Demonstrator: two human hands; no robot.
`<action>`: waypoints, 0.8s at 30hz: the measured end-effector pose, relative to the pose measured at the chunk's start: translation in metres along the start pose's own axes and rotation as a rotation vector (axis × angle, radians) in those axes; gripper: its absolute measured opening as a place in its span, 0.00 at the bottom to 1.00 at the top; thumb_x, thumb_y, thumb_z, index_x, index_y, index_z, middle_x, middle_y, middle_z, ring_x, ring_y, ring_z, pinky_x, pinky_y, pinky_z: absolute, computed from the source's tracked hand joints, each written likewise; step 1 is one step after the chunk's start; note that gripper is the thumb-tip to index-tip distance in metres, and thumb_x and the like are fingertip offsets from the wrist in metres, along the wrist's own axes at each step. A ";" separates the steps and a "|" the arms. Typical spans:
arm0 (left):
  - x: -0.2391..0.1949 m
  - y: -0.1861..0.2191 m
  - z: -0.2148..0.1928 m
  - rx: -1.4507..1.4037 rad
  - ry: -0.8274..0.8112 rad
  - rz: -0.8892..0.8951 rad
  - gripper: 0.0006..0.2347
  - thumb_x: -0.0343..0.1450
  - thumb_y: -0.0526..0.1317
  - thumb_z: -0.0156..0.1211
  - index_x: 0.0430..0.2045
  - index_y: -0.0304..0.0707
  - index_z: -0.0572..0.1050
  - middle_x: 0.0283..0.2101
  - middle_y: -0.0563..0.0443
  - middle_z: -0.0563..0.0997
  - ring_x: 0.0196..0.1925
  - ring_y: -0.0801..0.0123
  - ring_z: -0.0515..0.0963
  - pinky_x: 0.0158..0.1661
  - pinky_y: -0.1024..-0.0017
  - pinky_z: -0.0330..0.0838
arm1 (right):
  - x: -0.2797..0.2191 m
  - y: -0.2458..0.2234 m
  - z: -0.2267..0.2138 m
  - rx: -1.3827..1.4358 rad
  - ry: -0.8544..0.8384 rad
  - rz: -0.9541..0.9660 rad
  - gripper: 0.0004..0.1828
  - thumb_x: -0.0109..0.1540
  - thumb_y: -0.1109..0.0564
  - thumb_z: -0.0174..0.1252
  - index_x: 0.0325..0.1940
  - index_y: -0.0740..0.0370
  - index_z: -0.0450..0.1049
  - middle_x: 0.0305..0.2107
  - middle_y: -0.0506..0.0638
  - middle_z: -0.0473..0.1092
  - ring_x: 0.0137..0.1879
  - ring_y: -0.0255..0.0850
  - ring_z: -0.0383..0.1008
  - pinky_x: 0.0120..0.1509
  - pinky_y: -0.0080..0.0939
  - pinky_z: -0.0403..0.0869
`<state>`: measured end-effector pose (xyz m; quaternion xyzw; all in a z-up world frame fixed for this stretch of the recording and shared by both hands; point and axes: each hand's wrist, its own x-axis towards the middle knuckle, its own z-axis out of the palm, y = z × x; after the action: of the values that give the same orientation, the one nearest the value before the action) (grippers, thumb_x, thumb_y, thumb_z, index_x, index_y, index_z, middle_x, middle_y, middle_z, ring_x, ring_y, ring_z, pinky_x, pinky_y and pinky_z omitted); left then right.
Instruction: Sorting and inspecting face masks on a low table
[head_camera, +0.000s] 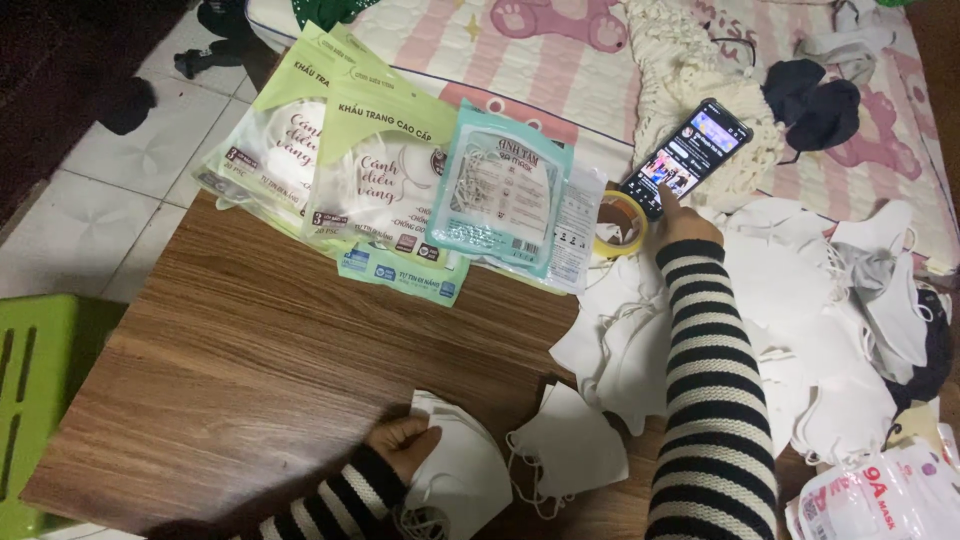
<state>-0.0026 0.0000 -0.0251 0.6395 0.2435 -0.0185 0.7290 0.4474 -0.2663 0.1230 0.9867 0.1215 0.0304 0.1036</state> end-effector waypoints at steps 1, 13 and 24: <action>0.000 -0.001 -0.001 -0.001 0.003 0.001 0.05 0.67 0.30 0.67 0.22 0.29 0.86 0.18 0.59 0.76 0.19 0.79 0.68 0.21 0.80 0.64 | 0.002 -0.002 -0.003 0.000 0.001 -0.003 0.28 0.69 0.52 0.43 0.76 0.38 0.59 0.38 0.55 0.78 0.39 0.50 0.79 0.42 0.51 0.77; -0.003 0.009 -0.001 0.030 0.003 -0.074 0.04 0.68 0.32 0.68 0.26 0.30 0.88 0.17 0.58 0.76 0.18 0.78 0.67 0.21 0.80 0.63 | 0.015 0.002 -0.016 0.131 0.024 0.159 0.34 0.68 0.51 0.49 0.78 0.47 0.52 0.38 0.61 0.78 0.40 0.57 0.80 0.40 0.55 0.77; -0.009 0.040 0.000 0.162 0.001 -0.089 0.05 0.68 0.34 0.68 0.23 0.33 0.88 0.16 0.61 0.73 0.18 0.79 0.66 0.20 0.80 0.65 | 0.017 -0.021 -0.039 0.068 -0.072 0.184 0.41 0.68 0.56 0.51 0.82 0.51 0.41 0.30 0.57 0.77 0.33 0.48 0.79 0.35 0.46 0.78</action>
<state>0.0029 0.0050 0.0156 0.6849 0.2697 -0.0701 0.6733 0.4556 -0.2350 0.1569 0.9971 0.0276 0.0000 0.0713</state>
